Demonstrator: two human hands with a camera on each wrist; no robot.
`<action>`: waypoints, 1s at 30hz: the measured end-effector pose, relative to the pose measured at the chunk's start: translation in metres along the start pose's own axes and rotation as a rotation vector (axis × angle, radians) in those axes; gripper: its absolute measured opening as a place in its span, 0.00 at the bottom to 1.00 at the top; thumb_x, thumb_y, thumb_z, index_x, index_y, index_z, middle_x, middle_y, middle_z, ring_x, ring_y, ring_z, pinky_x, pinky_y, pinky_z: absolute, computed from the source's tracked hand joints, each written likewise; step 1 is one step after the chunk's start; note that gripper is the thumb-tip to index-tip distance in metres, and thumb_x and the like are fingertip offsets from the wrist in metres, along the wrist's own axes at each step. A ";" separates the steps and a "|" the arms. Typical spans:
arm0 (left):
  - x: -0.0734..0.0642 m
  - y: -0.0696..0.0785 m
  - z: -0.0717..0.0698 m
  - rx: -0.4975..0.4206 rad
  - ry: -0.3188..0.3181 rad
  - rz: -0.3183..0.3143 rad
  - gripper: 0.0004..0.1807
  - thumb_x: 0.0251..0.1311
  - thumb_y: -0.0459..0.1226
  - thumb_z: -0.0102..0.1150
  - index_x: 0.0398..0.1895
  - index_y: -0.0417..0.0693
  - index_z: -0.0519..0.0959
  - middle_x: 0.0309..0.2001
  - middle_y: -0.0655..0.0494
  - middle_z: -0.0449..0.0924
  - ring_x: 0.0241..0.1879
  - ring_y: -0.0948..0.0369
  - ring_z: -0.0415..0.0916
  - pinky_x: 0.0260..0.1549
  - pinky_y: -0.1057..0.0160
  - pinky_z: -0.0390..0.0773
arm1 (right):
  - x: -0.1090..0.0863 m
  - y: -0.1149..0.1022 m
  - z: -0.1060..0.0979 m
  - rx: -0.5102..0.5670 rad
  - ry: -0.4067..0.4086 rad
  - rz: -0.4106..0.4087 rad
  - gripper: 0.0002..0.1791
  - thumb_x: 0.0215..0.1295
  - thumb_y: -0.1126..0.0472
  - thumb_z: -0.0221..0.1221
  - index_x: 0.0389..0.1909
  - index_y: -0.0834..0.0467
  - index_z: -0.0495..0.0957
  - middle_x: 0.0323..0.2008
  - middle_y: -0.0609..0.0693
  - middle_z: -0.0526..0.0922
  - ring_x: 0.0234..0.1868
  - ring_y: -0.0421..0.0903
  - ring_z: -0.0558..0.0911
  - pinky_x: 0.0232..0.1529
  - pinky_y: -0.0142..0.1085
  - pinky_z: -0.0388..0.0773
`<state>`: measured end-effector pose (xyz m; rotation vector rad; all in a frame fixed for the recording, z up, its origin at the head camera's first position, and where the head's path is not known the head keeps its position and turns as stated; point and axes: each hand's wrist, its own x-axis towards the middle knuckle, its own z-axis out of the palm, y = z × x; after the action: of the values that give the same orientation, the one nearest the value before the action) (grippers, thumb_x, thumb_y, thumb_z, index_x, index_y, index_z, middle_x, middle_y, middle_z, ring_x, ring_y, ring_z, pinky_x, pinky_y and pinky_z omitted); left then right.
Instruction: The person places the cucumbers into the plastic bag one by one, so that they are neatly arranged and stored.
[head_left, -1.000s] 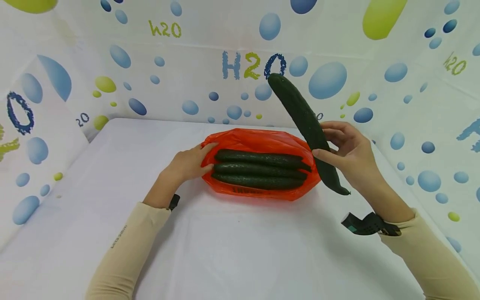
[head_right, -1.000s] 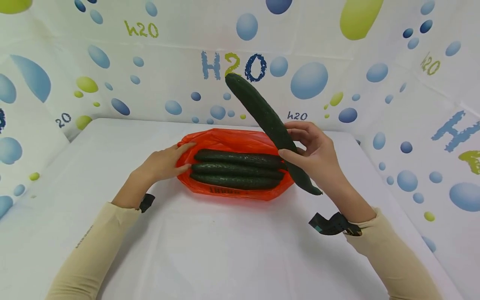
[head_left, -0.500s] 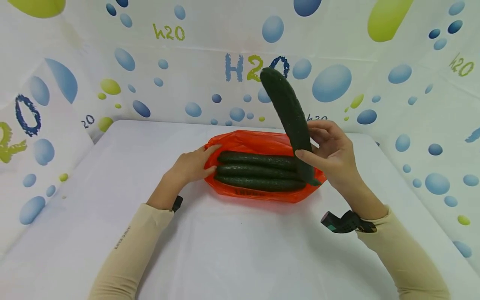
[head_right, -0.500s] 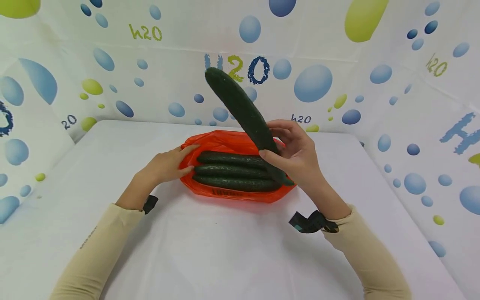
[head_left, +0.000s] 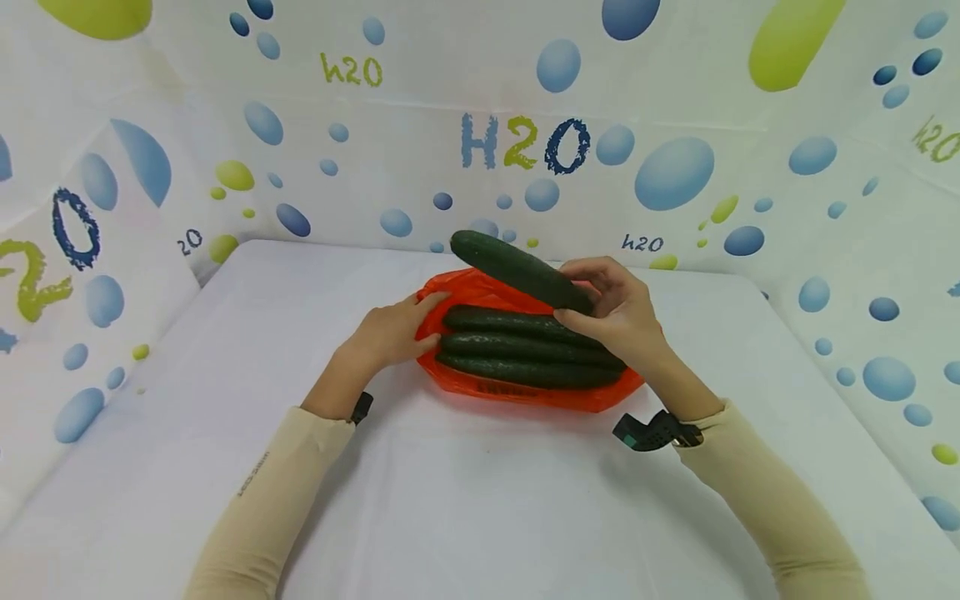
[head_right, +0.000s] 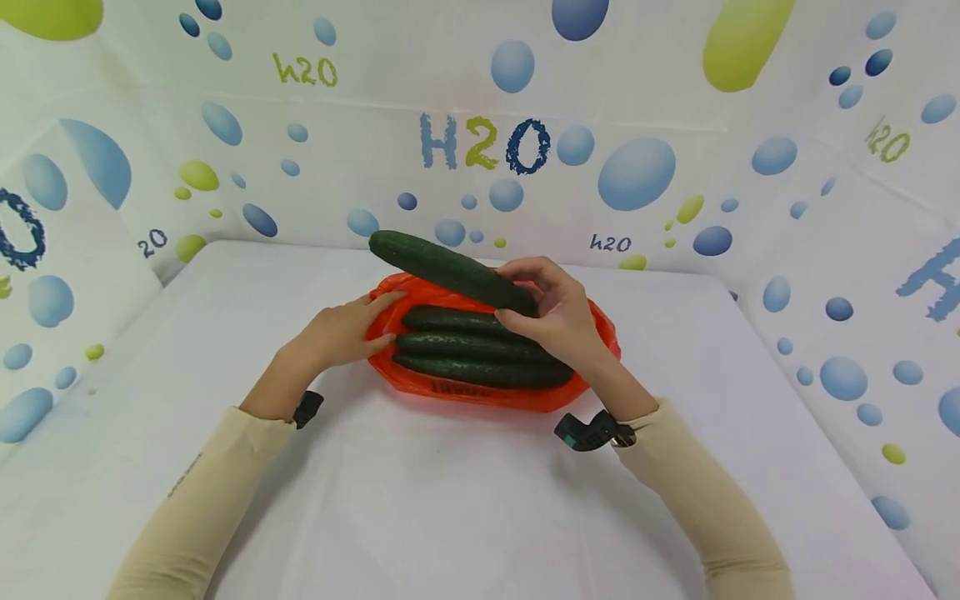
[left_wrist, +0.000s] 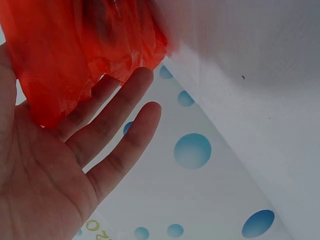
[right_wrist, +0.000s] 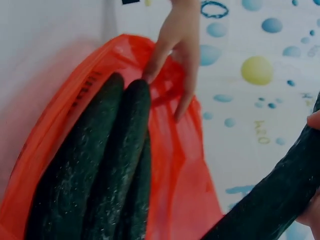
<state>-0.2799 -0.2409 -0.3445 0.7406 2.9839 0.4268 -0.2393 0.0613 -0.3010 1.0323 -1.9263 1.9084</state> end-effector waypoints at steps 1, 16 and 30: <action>0.000 0.000 -0.001 0.001 0.004 0.000 0.37 0.65 0.45 0.59 0.75 0.51 0.57 0.61 0.38 0.73 0.45 0.46 0.79 0.44 0.46 0.82 | 0.001 0.003 0.000 -0.008 0.003 0.007 0.30 0.46 0.88 0.59 0.49 0.61 0.78 0.48 0.50 0.80 0.51 0.48 0.78 0.56 0.35 0.76; -0.004 -0.003 0.001 -0.019 0.024 0.003 0.35 0.66 0.44 0.56 0.74 0.51 0.58 0.60 0.39 0.72 0.40 0.48 0.79 0.40 0.47 0.83 | 0.001 0.056 -0.016 -0.347 0.009 0.079 0.21 0.48 0.84 0.61 0.45 0.69 0.78 0.46 0.57 0.81 0.46 0.38 0.78 0.54 0.28 0.74; 0.001 -0.004 -0.003 0.016 0.062 0.009 0.36 0.66 0.45 0.56 0.74 0.47 0.57 0.62 0.38 0.70 0.32 0.52 0.79 0.34 0.52 0.84 | 0.009 0.069 -0.017 -0.646 -0.100 0.095 0.20 0.51 0.75 0.66 0.47 0.60 0.82 0.48 0.55 0.84 0.50 0.50 0.79 0.58 0.42 0.75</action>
<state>-0.2823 -0.2445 -0.3425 0.7569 3.0462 0.4357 -0.2942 0.0669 -0.3471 0.8484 -2.4337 1.1319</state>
